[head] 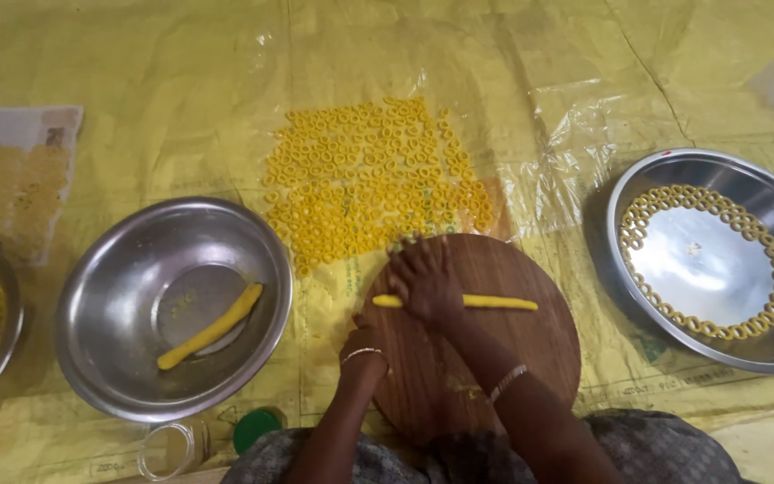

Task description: The person kneads a yellow dough ball on a wooden board, then rolls it into a long cylindrical log. The person then cuts the log into smaller pieces and continues rolling them into thinner logs.

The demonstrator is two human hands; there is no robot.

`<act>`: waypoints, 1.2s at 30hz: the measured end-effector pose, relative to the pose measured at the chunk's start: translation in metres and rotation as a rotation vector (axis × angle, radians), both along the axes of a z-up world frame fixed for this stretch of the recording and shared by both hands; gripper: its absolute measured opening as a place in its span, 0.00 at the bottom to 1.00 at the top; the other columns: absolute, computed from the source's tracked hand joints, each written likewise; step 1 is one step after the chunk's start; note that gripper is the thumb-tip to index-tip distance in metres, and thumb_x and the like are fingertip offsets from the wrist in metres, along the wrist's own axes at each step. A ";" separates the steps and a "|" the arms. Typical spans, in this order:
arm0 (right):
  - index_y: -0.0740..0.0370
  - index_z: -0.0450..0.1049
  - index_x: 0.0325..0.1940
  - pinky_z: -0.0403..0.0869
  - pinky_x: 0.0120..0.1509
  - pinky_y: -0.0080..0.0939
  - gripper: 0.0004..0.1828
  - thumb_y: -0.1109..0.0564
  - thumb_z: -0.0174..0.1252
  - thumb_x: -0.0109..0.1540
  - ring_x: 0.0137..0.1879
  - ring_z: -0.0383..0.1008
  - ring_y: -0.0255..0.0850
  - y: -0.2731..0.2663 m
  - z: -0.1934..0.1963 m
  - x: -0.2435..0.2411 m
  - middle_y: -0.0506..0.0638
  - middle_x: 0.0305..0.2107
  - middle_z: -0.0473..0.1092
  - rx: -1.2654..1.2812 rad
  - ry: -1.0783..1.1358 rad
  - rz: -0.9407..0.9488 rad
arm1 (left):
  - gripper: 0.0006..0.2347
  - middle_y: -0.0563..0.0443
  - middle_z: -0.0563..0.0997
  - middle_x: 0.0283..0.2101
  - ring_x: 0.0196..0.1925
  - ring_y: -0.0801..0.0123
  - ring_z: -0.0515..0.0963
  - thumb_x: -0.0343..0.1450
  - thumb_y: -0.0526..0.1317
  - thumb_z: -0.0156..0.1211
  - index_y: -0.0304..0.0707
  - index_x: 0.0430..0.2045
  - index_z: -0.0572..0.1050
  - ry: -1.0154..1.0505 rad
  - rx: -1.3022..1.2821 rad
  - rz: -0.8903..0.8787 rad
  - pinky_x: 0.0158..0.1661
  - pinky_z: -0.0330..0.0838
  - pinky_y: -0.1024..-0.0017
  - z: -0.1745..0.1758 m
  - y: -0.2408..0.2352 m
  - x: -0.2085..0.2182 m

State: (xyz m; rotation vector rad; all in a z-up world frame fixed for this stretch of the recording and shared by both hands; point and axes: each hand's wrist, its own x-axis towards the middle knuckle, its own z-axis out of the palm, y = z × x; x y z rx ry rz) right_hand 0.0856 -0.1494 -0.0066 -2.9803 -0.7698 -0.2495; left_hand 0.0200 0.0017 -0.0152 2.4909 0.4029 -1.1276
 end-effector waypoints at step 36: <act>0.50 0.76 0.45 0.69 0.72 0.47 0.08 0.54 0.61 0.61 0.66 0.73 0.45 -0.114 0.041 -0.144 0.45 0.56 0.75 0.426 0.269 0.324 | 0.55 0.31 0.74 0.62 0.60 0.49 0.79 0.62 0.33 0.78 0.27 0.74 0.31 -0.043 -0.005 0.065 0.54 0.78 0.60 0.020 -0.006 -0.006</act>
